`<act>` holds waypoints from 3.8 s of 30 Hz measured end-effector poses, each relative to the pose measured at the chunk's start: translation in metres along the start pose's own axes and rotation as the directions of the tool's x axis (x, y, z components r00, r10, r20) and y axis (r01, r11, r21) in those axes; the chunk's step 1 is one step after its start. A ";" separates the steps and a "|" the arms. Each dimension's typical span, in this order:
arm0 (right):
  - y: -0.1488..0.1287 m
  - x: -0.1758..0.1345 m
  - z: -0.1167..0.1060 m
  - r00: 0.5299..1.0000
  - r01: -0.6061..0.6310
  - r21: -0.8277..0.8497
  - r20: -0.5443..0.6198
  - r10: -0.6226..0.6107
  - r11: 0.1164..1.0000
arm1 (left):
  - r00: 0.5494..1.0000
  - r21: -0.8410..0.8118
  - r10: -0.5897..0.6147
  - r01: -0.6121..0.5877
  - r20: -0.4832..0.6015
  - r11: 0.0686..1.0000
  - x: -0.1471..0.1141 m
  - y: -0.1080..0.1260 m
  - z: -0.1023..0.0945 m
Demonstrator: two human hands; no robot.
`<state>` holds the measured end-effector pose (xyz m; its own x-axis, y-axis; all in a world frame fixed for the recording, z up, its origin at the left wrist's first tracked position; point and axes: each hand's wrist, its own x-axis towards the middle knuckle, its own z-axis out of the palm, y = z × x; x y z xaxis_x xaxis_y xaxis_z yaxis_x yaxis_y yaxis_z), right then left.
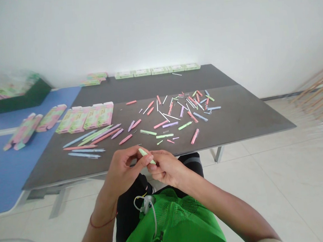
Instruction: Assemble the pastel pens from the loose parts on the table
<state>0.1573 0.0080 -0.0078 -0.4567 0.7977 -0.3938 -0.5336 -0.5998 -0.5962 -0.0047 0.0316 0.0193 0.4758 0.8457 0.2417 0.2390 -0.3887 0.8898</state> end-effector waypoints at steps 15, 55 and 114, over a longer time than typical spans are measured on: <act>0.014 0.007 0.001 0.988 0.121 -0.009 -0.094 -0.121 0.993 | 1.000 0.041 -0.028 0.029 -0.008 0.999 0.002 0.001 -0.005; -0.018 -0.007 -0.068 0.780 0.291 -0.903 0.034 -0.625 0.315 | 0.943 0.573 0.285 -0.140 -0.170 0.807 -0.009 -0.083 -0.039; -0.051 -0.019 -0.101 0.617 0.146 -0.923 0.366 -0.697 -0.356 | 0.990 0.459 0.142 -0.123 -0.005 0.880 0.034 -0.071 0.019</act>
<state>0.2650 0.0298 -0.0403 -0.1703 0.8871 0.4289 0.7805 0.3871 -0.4909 0.0111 0.0813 -0.0430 0.5006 0.7840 0.3671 0.5401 -0.6142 0.5754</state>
